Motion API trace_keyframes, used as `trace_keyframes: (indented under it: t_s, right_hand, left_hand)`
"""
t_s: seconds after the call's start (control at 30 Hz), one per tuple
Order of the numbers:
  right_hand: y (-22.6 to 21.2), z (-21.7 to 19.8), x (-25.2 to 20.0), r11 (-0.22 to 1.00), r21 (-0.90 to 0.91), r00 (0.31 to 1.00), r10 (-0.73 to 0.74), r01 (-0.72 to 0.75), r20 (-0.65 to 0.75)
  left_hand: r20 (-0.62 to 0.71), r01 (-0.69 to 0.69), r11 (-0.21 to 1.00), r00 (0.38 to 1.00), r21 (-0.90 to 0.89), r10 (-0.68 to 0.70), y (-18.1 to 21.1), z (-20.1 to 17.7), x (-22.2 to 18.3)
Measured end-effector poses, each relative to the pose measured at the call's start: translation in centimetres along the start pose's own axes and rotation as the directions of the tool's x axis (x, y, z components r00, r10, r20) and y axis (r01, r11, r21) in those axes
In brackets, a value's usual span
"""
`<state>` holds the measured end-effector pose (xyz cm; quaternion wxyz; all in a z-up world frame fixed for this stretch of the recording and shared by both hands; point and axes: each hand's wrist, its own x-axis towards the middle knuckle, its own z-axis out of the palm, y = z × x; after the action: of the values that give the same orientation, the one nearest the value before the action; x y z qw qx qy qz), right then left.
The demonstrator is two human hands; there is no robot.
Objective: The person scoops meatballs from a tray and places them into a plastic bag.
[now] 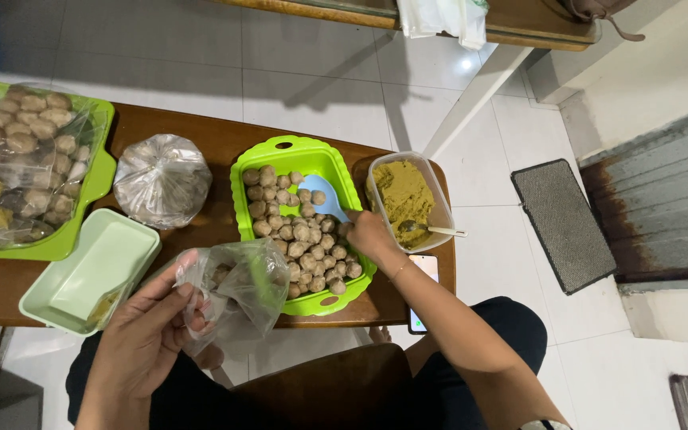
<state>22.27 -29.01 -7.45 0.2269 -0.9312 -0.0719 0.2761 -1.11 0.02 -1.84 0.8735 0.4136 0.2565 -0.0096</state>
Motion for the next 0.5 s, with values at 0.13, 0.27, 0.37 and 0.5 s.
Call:
trace_keyframes:
  t_s: [0.13, 0.27, 0.37, 0.5]
  right_hand:
    - [1.4, 1.8, 2.7, 0.984, 0.139, 0.994, 0.104, -0.109, 0.039]
    - [2.3, 2.2, 3.4, 0.967, 0.235, 0.994, 0.091, -0.102, 0.06]
    - [2.8, 1.9, 2.8, 0.89, 0.436, 0.99, 0.089, -0.129, 0.111]
    - [0.0, -0.2, -0.2, 0.938, 0.312, 0.985, 0.115, -0.149, 0.126]
  left_hand:
    - [-0.02, 0.005, 1.0, 1.0, 0.015, -0.004, -0.2, -0.2, 0.2]
    - [-0.015, -0.002, 1.0, 1.0, 0.007, 0.002, -0.3, -0.4, 0.2]
    - [-0.016, 0.013, 1.0, 1.0, 0.008, -0.013, -0.3, -0.7, 0.2]
    - [-0.027, 0.014, 0.999, 1.0, 0.034, -0.013, 0.0, -0.4, 0.1]
